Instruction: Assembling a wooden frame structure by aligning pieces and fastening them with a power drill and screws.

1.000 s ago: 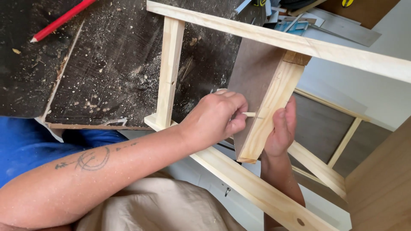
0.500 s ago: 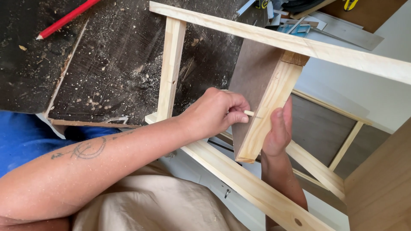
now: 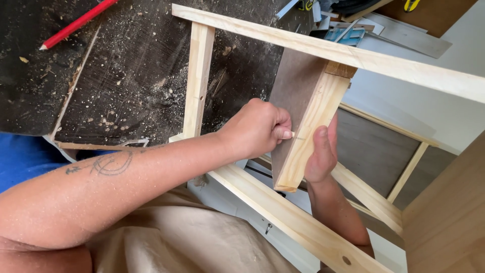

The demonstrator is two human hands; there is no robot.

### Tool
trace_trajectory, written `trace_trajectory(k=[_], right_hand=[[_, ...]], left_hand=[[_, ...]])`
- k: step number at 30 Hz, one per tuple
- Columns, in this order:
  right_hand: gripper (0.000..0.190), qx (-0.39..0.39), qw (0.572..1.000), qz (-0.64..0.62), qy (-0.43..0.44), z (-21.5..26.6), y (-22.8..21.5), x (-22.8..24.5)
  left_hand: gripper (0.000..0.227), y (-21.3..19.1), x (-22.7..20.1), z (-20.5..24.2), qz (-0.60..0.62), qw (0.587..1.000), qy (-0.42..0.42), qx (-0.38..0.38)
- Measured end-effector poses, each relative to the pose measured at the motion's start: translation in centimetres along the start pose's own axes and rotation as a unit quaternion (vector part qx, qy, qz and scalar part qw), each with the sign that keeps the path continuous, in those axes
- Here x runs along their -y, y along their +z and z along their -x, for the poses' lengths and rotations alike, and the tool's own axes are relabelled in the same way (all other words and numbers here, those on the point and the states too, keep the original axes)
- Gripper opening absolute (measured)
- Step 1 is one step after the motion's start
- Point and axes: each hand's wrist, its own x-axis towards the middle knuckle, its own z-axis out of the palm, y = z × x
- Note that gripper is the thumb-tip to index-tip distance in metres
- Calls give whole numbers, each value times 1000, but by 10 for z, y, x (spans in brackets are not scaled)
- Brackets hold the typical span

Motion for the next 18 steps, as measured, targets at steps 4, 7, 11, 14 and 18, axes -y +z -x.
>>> trace_trajectory(k=[4,7,11,14,18], right_hand=[[70,12,1000,-11,8,1,-4,-5],[69,18,999,-28,9,3,-2,-14],[68,22,999,-25,14,4,-11,-20],[68,23,1000,6,12,2,-9,-13],[66,12,1000,6,10,0,-5,-5]], left_hand=[[24,-1,-3,4,-16,1000,23,10],[25,-10,-5,13,-60,995,84,15],[27,-4,1,20,-38,996,80,-11],[30,-3,2,23,-28,997,74,-11],[31,0,5,24,-4,997,69,-20]])
